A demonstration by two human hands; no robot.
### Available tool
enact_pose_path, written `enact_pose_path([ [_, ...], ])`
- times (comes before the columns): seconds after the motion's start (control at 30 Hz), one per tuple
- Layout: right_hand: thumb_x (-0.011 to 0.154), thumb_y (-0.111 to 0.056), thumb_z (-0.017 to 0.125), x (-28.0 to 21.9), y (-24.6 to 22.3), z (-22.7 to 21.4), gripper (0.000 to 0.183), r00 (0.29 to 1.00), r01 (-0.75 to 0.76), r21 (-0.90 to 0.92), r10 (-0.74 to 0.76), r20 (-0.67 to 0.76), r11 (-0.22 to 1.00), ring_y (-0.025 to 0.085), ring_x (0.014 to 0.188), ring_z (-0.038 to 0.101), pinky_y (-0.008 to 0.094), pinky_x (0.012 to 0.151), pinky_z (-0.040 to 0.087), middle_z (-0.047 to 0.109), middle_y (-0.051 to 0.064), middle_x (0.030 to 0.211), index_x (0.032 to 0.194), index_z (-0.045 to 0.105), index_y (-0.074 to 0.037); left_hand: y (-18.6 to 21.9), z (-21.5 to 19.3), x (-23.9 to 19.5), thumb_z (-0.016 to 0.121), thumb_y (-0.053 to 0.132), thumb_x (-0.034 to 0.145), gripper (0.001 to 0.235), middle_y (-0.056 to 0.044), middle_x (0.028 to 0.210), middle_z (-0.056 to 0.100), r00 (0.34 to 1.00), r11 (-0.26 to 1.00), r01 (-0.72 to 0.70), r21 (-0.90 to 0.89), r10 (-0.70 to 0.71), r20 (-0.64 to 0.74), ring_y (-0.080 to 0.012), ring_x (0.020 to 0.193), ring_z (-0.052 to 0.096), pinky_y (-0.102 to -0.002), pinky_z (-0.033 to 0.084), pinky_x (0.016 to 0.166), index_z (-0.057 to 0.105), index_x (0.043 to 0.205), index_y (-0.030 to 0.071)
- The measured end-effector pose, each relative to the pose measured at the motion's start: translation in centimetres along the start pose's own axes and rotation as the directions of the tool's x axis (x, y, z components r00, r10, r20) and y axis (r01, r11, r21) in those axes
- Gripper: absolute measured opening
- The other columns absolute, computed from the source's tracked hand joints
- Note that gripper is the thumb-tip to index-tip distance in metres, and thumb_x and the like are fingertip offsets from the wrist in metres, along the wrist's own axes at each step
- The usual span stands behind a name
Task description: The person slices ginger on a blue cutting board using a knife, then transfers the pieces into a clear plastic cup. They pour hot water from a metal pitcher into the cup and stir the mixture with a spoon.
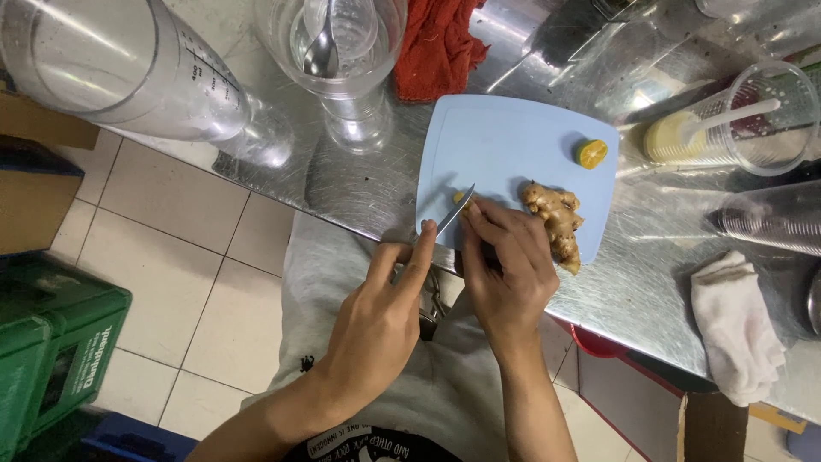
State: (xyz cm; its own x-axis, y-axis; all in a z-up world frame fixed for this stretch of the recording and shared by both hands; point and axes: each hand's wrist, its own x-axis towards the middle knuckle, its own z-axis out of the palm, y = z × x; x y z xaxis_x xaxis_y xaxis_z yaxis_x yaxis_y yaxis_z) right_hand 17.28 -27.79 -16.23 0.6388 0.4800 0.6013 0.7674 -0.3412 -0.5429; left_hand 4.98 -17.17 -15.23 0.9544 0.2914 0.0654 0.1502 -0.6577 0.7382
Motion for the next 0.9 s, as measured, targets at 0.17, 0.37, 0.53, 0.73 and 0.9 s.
enact_pose_path([
  [0.17,0.091,0.014,0.079,0.09,-0.11,-0.06,0.013,1.000,-0.012,0.017,0.012,0.001,1.000,0.031,0.094,0.070,0.037,0.085,0.059,0.074,0.021,0.104,0.099,0.072,0.007,0.04,0.01,0.00,0.053,-0.013,0.095,0.067,-0.012,0.119,0.054,0.999,0.999,-0.023,0.022,0.024,-0.023,-0.0199,0.057,0.056,-0.031,0.057,0.046,0.037,0.156,0.008],
  [0.37,0.089,0.014,0.081,-0.04,0.11,0.10,0.014,1.000,0.005,0.007,-0.005,-0.009,1.000,0.030,0.092,0.070,0.036,0.084,0.058,0.075,0.020,0.103,0.097,0.072,0.006,0.11,-0.17,0.02,0.053,-0.013,0.095,0.067,-0.014,0.119,0.055,1.000,1.000,-0.021,0.009,0.021,-0.007,-0.0216,0.060,0.058,-0.032,0.058,0.048,0.036,0.157,0.007],
  [0.53,0.090,0.014,0.080,-0.06,0.01,0.06,0.013,1.000,-0.008,-0.005,0.008,-0.007,1.000,0.030,0.091,0.069,0.036,0.083,0.058,0.075,0.019,0.104,0.098,0.073,0.006,0.25,-0.21,0.04,0.054,-0.012,0.096,0.067,-0.013,0.118,0.055,1.000,1.000,-0.018,0.025,0.018,-0.010,-0.0207,0.058,0.058,-0.032,0.057,0.047,0.036,0.157,0.008],
  [0.73,0.090,0.014,0.080,0.12,-0.11,-0.07,0.014,1.000,-0.006,0.019,0.006,-0.006,1.000,0.031,0.092,0.068,0.036,0.084,0.059,0.074,0.020,0.104,0.099,0.072,0.007,0.29,-0.17,0.02,0.053,-0.013,0.096,0.067,-0.014,0.120,0.055,0.999,0.999,-0.030,0.022,0.030,-0.017,-0.0197,0.058,0.057,-0.030,0.058,0.049,0.035,0.157,0.008],
  [0.9,0.090,0.014,0.080,0.22,-0.12,-0.18,0.014,1.000,0.001,0.017,-0.001,-0.003,1.000,0.030,0.091,0.069,0.035,0.084,0.058,0.075,0.020,0.105,0.099,0.072,0.007,0.22,-0.04,0.00,0.054,-0.015,0.093,0.068,-0.013,0.115,0.054,0.998,0.997,-0.047,0.057,0.048,-0.031,-0.0220,0.062,0.058,-0.033,0.057,0.049,0.038,0.156,0.006],
])
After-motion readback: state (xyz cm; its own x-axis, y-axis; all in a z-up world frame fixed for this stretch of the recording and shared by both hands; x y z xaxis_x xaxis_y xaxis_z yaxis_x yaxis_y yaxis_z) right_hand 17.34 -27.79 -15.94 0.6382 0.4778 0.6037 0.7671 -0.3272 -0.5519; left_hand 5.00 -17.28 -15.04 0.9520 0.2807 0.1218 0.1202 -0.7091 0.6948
